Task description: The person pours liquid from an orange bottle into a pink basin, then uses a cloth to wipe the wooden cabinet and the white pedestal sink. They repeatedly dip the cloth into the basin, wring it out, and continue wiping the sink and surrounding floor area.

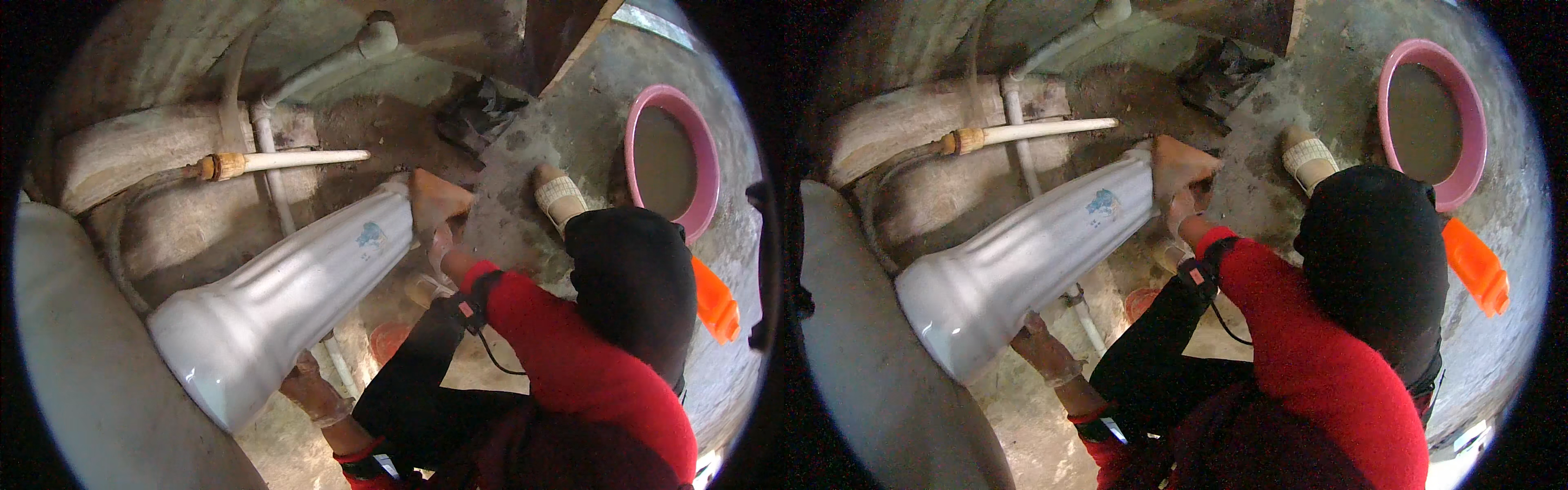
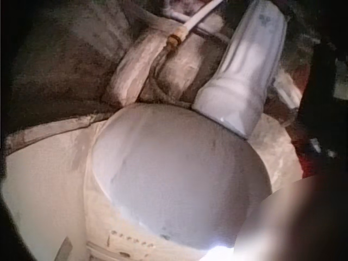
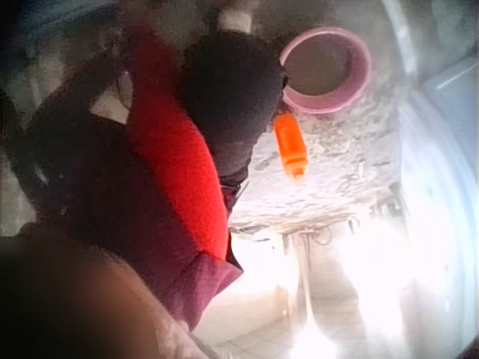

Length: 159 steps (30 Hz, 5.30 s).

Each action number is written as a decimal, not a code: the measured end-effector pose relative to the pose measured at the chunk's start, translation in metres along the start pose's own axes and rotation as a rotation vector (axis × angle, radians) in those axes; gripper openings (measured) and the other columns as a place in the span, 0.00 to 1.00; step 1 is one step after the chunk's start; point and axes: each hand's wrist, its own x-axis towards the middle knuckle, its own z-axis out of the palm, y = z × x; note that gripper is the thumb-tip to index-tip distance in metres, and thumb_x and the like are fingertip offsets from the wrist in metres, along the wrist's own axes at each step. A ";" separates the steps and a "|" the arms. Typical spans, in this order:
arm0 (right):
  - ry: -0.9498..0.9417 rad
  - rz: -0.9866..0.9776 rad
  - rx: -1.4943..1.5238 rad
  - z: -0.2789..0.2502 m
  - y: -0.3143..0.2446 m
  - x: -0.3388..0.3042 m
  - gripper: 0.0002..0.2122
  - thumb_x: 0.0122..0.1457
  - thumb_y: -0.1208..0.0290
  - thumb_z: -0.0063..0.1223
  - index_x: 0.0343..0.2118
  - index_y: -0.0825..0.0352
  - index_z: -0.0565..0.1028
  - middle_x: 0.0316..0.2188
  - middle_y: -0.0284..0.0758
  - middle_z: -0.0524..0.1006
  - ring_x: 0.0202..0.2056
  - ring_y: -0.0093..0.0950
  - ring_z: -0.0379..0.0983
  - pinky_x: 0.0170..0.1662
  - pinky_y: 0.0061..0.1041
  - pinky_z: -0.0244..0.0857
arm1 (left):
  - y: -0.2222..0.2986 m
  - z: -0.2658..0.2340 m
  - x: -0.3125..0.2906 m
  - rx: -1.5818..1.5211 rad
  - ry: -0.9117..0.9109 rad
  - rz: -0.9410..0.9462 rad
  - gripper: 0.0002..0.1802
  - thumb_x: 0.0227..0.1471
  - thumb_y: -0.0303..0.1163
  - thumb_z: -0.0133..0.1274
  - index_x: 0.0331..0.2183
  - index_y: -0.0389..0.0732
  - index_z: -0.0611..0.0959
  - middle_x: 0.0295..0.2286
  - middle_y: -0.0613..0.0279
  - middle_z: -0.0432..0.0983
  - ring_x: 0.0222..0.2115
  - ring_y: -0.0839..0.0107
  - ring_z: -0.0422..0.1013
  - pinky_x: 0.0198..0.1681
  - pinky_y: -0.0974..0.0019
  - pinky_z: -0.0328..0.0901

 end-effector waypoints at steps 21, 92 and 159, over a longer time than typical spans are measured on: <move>-0.420 -0.061 -1.447 -0.009 0.039 0.000 0.19 0.60 0.58 0.48 0.51 0.61 0.74 0.47 0.35 0.76 0.50 0.32 0.72 0.53 0.31 0.65 | -0.005 -0.004 0.002 -0.043 -0.009 0.034 0.32 0.54 0.39 0.60 0.53 0.32 0.68 0.46 0.57 0.68 0.48 0.65 0.64 0.54 0.61 0.61; -1.690 -1.096 -1.186 0.009 -0.250 -0.102 0.07 0.50 0.70 0.55 0.31 0.63 0.82 0.28 0.38 0.81 0.33 0.37 0.78 0.36 0.37 0.69 | -0.027 0.088 -0.110 0.344 -0.475 0.348 0.11 0.54 0.32 0.56 0.36 0.35 0.82 0.32 0.53 0.80 0.32 0.62 0.75 0.34 0.59 0.70; -0.647 -0.815 -1.817 -0.026 -0.317 -0.209 0.13 0.64 0.69 0.50 0.47 0.64 0.80 0.45 0.40 0.80 0.46 0.32 0.77 0.52 0.28 0.67 | -0.094 0.173 0.001 -0.570 0.245 -0.580 0.21 0.62 0.35 0.43 0.55 0.41 0.71 0.54 0.52 0.67 0.55 0.58 0.63 0.59 0.57 0.58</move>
